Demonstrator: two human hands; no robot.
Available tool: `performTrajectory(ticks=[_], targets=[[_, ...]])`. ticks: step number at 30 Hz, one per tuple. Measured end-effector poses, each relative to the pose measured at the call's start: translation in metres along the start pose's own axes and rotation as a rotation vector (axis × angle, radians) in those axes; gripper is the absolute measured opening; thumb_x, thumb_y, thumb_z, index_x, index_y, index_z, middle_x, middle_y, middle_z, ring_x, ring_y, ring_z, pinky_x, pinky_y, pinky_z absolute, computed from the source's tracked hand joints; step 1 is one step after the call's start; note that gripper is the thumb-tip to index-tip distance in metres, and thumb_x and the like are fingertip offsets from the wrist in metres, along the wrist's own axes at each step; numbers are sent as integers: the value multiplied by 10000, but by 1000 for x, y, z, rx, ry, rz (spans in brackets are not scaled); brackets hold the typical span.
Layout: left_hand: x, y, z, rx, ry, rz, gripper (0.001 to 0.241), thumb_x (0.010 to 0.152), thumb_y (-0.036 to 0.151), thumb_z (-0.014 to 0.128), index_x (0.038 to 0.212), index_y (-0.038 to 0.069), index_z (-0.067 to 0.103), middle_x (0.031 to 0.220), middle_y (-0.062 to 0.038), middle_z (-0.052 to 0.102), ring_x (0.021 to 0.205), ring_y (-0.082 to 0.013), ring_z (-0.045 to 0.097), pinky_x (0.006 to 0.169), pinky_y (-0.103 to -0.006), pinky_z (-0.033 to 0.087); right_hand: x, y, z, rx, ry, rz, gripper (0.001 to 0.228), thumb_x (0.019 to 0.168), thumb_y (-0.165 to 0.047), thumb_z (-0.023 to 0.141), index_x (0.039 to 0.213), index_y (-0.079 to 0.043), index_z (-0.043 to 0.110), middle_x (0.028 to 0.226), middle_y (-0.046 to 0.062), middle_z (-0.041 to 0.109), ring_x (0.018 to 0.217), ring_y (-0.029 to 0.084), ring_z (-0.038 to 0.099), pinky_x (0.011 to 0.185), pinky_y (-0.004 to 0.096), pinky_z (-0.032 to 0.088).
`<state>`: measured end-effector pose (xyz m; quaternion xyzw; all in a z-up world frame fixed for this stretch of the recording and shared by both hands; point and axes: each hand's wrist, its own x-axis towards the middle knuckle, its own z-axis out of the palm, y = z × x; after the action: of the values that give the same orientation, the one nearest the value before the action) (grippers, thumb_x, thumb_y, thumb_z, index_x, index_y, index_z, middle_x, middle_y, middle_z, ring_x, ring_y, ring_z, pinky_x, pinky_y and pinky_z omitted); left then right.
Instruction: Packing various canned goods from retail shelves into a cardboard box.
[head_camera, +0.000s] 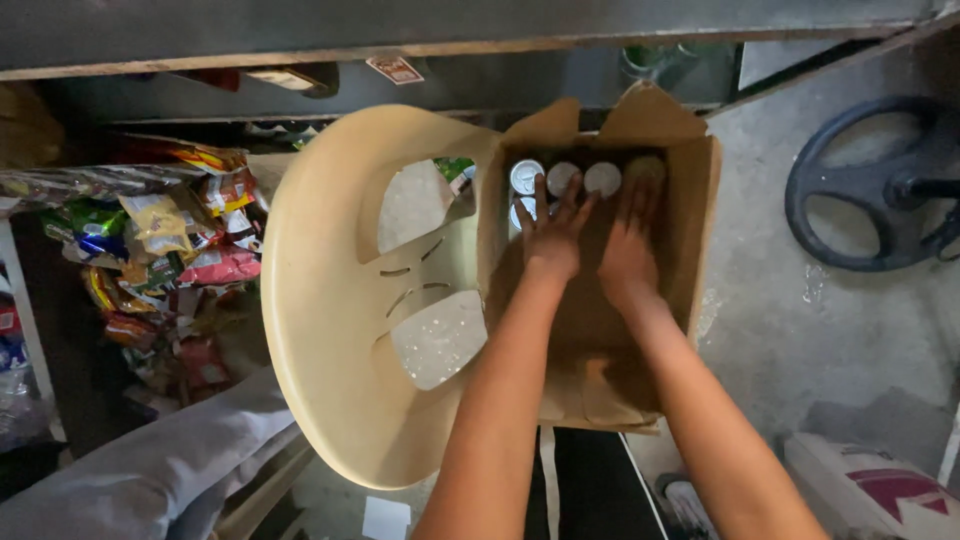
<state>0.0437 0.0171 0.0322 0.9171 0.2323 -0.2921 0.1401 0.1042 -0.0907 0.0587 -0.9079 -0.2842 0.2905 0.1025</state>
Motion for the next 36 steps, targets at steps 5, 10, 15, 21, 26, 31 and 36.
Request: performTrajectory(ticks=[5,10,15,21,26,31,36], targets=[[-10,3,-32,-29,-84,-16,1025,831,175,695,1633,416,103,1724,50,-122,1553,-467,-152,1193,-738,34,-1,5,-4,-33,16,-79,1299,662,-95,876,1597,5,-20,1668,246,-16,1549,451,46,1245,448,263],[-3,-1,-28,-158,-84,-11,890,856,155,655,1627,389,276,1765,30,44,1616,-433,-23,1237,-624,186,12,37,13,-15,-210,14,924,889,-9,591,1681,-26,116,1722,280,162,1518,484,299,1226,502,349],[-8,-2,-31,-350,183,67,887,820,172,701,1598,178,275,1695,-28,164,1554,-360,118,1196,-609,197,12,46,-3,140,232,-514,842,829,-22,604,1544,142,191,1608,381,195,1511,547,200,1254,545,220],[-80,-7,-123,-433,617,264,736,816,183,718,1488,104,427,1580,-137,393,1458,-373,378,1209,-491,329,-50,-30,-124,226,408,-556,796,819,16,581,1551,80,275,1661,305,146,1537,510,144,1248,538,194],[-162,-7,-258,-491,869,492,686,844,134,707,1464,27,434,1515,-224,397,1398,-430,384,1196,-514,337,-115,-118,-253,129,605,-621,747,845,4,623,1535,1,336,1664,260,154,1545,495,159,1223,565,197],[-239,-4,-389,-413,1047,596,692,815,70,669,1460,-12,433,1529,-229,381,1405,-453,363,1179,-504,365,-169,-192,-365,70,867,-793,765,821,66,570,1549,21,336,1674,262,185,1555,494,191,1235,590,222],[-341,3,-510,-328,1346,707,631,856,61,656,1450,31,445,1503,-204,404,1414,-432,411,1139,-456,431,-233,-248,-474,66,1155,-970,624,938,48,604,1532,6,414,1665,246,283,1547,489,256,1275,580,252]])
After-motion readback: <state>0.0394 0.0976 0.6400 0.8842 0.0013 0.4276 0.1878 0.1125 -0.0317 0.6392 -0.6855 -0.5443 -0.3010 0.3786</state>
